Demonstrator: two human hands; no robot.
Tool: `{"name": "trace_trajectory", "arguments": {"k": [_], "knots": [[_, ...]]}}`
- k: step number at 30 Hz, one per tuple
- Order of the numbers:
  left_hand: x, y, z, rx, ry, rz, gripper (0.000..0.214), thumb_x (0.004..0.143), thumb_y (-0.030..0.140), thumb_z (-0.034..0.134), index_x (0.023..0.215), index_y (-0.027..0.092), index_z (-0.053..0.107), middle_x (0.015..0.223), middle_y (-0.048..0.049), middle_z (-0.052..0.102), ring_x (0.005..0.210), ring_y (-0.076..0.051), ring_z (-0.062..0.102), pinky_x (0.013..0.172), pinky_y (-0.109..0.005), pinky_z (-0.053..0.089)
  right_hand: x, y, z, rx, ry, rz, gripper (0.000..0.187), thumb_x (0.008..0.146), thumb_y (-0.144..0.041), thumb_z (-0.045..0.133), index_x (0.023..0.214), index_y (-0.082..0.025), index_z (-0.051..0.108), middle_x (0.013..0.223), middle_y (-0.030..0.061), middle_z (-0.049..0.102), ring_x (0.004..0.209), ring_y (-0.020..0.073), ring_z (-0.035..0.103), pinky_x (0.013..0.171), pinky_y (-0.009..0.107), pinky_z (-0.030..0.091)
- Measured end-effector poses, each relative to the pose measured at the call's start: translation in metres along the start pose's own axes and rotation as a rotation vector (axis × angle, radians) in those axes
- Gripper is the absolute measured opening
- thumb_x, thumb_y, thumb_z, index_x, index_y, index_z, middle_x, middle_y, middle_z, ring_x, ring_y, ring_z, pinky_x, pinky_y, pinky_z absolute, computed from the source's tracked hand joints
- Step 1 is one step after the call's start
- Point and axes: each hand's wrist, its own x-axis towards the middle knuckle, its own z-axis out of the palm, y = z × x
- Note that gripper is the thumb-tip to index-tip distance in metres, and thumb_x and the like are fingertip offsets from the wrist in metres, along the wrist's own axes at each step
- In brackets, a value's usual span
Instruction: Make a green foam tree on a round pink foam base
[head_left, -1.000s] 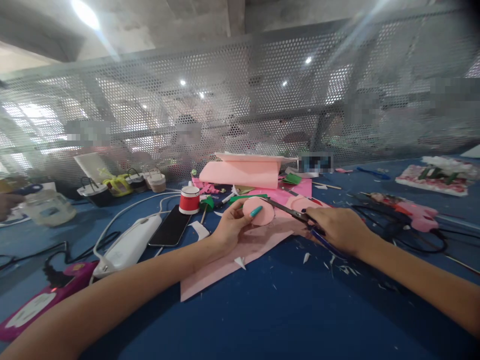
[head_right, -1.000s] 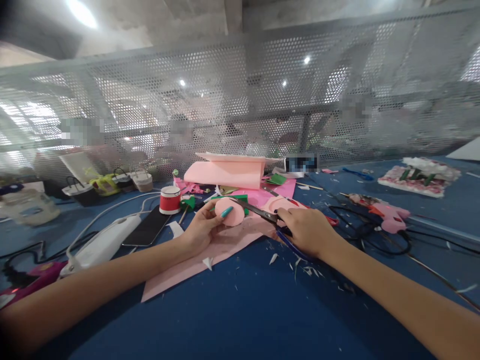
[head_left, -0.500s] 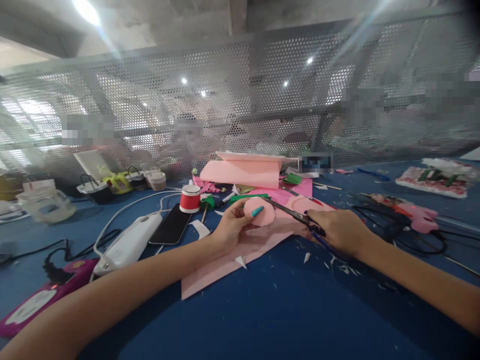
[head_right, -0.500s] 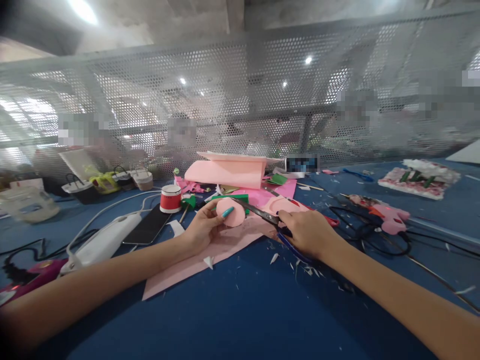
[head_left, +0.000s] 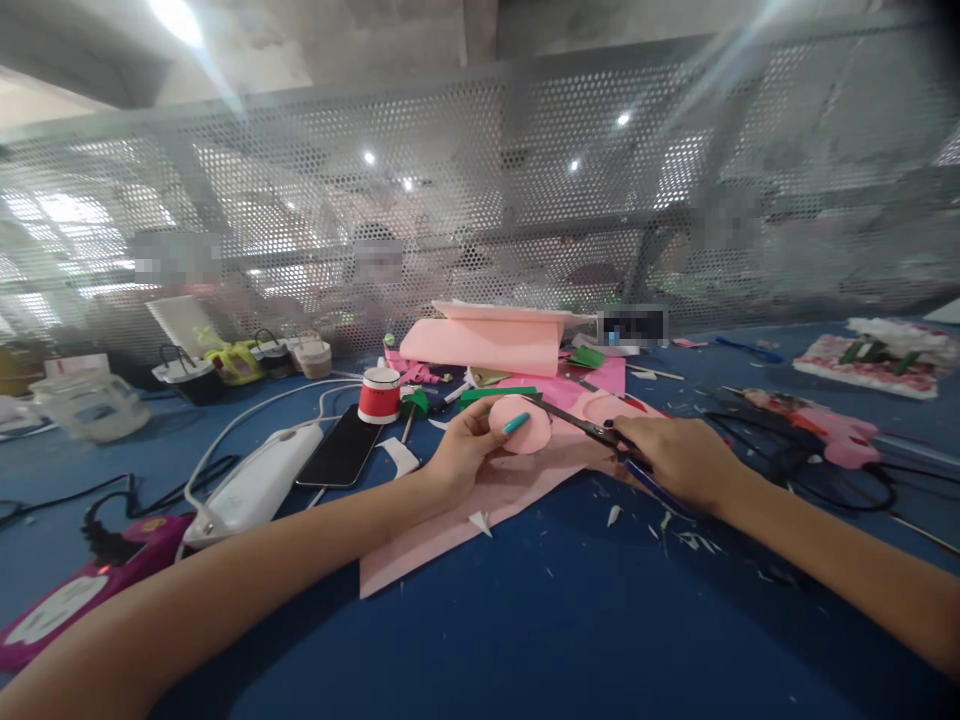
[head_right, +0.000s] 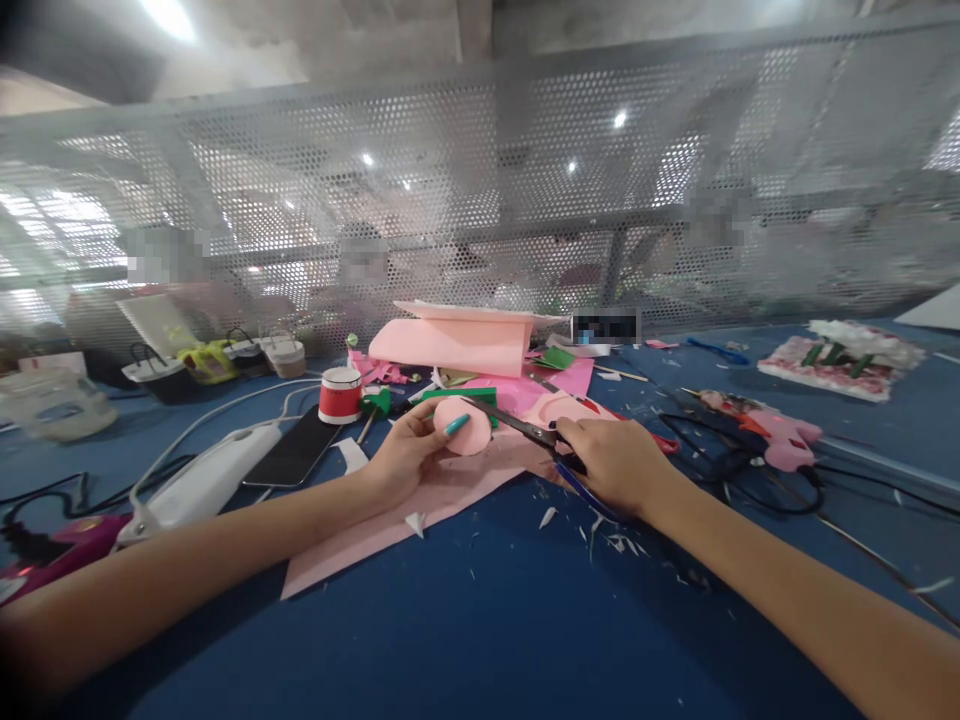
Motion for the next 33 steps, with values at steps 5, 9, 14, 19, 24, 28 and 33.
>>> {"name": "trace_trajectory", "arguments": {"k": [5,9,14,19,24,28,33], "knots": [[0.0006,-0.0004,-0.0004,0.019,-0.008,0.008,0.043,0.064,0.030,0.079,0.104,0.021,0.066,0.104,-0.0074,0.070,0.093,-0.024,0.065,0.075,-0.034,0.056,-0.0003,-0.0008,0.0006,-0.043,0.031,-0.017,0.038,0.088,-0.050,0.034,0.093,-0.018,0.055,0.083,0.0089,0.069,0.070,0.0220,0.064,0.051,0.027,0.025],[0.0012,-0.0018,-0.0014,0.023,-0.011,0.031,0.044,0.064,0.029,0.079,0.105,0.020,0.066,0.107,-0.0083,0.069,0.095,-0.024,0.065,0.076,-0.033,0.056,-0.0010,-0.0006,0.0006,-0.056,0.066,-0.040,0.038,0.087,-0.051,0.036,0.087,-0.019,0.055,0.076,0.0079,0.069,0.063,0.0205,0.062,0.049,0.027,0.023],[0.0009,-0.0017,-0.0017,0.027,-0.014,0.014,0.045,0.064,0.029,0.079,0.107,0.020,0.066,0.108,-0.0086,0.069,0.096,-0.024,0.065,0.076,-0.032,0.056,-0.0016,0.0007,0.0006,-0.045,0.070,-0.046,0.041,0.087,-0.055,0.036,0.084,-0.020,0.055,0.074,0.0076,0.069,0.061,0.0202,0.062,0.049,0.027,0.023],[0.0010,-0.0024,-0.0016,0.015,-0.016,0.014,0.043,0.064,0.029,0.078,0.104,0.020,0.067,0.106,-0.0074,0.070,0.095,-0.024,0.064,0.076,-0.033,0.055,-0.0017,-0.0002,-0.0006,-0.038,0.012,-0.029,0.040,0.089,-0.053,0.033,0.079,-0.020,0.053,0.072,0.0070,0.070,0.059,0.0207,0.063,0.048,0.027,0.021],[0.0019,-0.0032,-0.0019,0.024,-0.012,0.002,0.041,0.065,0.030,0.078,0.103,0.022,0.067,0.106,-0.0070,0.069,0.095,-0.024,0.064,0.074,-0.032,0.055,-0.0017,0.0003,0.0013,-0.018,0.025,-0.029,0.037,0.087,-0.052,0.035,0.082,-0.020,0.052,0.072,0.0063,0.070,0.060,0.0207,0.063,0.048,0.027,0.022],[0.0007,-0.0011,-0.0004,0.041,-0.026,0.000,0.040,0.067,0.031,0.076,0.105,0.022,0.066,0.107,-0.0066,0.068,0.094,-0.022,0.064,0.076,-0.032,0.054,-0.0015,0.0018,0.0037,-0.005,0.070,-0.027,0.035,0.086,-0.051,0.038,0.086,-0.019,0.053,0.079,0.0079,0.070,0.067,0.0222,0.065,0.049,0.027,0.026],[-0.0015,0.0036,0.0046,0.087,-0.019,0.006,0.042,0.070,0.032,0.074,0.109,0.022,0.065,0.111,-0.0065,0.067,0.098,-0.022,0.063,0.077,-0.030,0.054,-0.0007,0.0013,0.0020,-0.009,0.034,-0.038,0.035,0.087,-0.049,0.037,0.085,-0.019,0.054,0.079,0.0080,0.070,0.067,0.0224,0.065,0.049,0.028,0.027]]}}
